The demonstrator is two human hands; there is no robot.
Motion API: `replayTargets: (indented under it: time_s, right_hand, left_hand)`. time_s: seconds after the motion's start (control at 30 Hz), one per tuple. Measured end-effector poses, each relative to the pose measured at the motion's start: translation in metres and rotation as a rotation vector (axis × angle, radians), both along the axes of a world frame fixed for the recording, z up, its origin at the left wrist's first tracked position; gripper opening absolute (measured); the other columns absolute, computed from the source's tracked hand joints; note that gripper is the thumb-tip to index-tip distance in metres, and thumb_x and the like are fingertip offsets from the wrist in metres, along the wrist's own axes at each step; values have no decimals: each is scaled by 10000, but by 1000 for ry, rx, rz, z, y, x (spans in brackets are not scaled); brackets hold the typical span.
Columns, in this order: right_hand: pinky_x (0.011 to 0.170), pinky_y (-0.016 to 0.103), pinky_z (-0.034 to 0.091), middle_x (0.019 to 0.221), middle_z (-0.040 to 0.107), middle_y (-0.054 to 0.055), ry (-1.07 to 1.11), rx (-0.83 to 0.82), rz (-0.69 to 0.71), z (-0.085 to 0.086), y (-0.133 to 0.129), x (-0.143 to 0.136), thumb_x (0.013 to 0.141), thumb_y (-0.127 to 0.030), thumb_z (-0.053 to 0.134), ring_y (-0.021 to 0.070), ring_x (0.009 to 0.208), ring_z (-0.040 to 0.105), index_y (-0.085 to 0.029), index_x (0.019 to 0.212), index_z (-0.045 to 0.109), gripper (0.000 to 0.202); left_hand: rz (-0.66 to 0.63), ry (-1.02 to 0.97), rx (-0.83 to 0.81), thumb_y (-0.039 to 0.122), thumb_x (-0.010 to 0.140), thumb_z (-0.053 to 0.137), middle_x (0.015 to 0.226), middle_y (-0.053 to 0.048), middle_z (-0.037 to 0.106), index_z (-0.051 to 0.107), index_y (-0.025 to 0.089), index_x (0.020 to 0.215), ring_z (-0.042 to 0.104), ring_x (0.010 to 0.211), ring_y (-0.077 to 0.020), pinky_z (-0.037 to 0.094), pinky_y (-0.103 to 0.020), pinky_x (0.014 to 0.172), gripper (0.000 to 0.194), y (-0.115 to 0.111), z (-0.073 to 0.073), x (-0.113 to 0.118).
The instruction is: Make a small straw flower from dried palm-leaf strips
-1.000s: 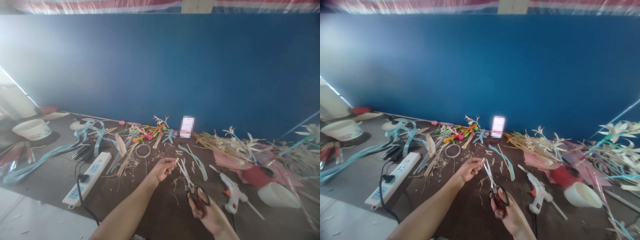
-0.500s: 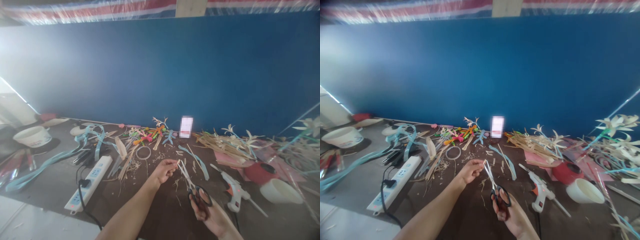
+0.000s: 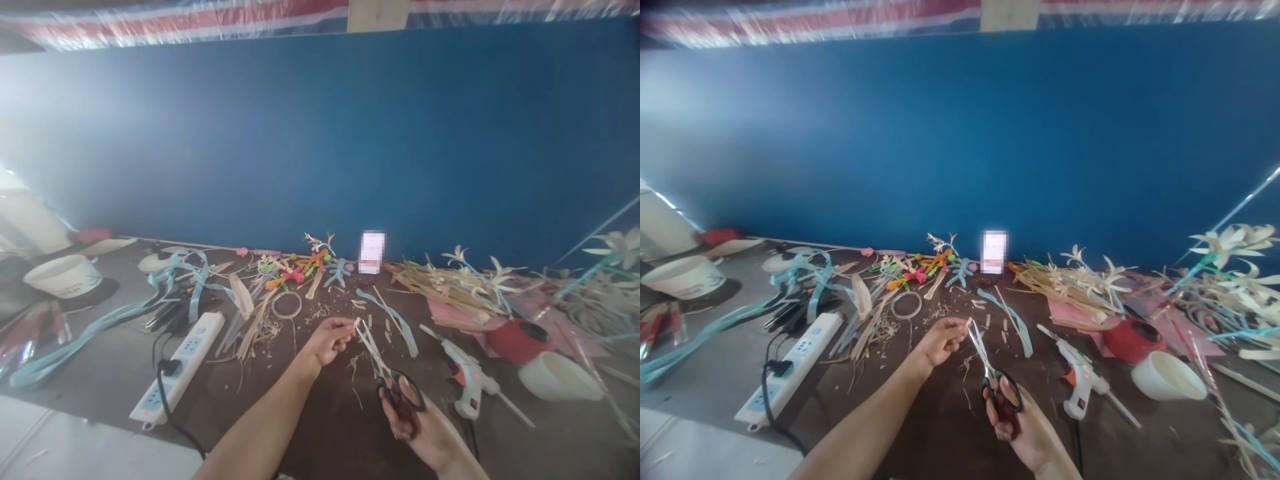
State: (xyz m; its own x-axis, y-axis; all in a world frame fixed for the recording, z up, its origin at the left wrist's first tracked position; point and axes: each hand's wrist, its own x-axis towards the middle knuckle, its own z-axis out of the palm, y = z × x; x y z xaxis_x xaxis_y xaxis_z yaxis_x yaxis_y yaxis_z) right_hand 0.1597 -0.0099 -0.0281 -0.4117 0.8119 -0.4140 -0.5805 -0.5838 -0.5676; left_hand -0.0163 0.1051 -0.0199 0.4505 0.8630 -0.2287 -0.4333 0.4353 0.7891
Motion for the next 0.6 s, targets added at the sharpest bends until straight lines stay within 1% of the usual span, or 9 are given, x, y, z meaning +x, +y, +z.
replayTargets:
  time_s: [0.23, 0.43, 0.6]
  right_hand:
    - [367, 162, 137, 559, 558, 4, -4, -18, 5, 1, 2, -1, 729, -450, 526, 4, 340, 278, -162, 753, 556, 291]
    - [357, 156, 123, 491, 517, -19, 43, -47, 37, -1, 5, 0, 762, -464, 470, 6, 329, 252, -159, 754, 554, 317]
    - [355, 159, 127, 498, 502, -25, 72, -45, 43, 3, 5, 3, 762, -477, 460, 3, 327, 243, -154, 753, 565, 340]
  left_hand:
    - [-38, -19, 32, 258, 581, 680, 567, 12, 446, 615, 106, 746, 223, 407, 4, 45, -179, 389, 234, 0, -2, -1]
    - [-25, -1, 15, 282, 543, 703, 561, 9, 476, 605, 111, 710, 246, 404, 3, 60, -179, 391, 258, 0, -3, 0]
    - [-25, 0, 15, 275, 529, 709, 558, 3, 499, 604, 114, 711, 263, 397, 3, 66, -180, 391, 265, -1, -2, -1]
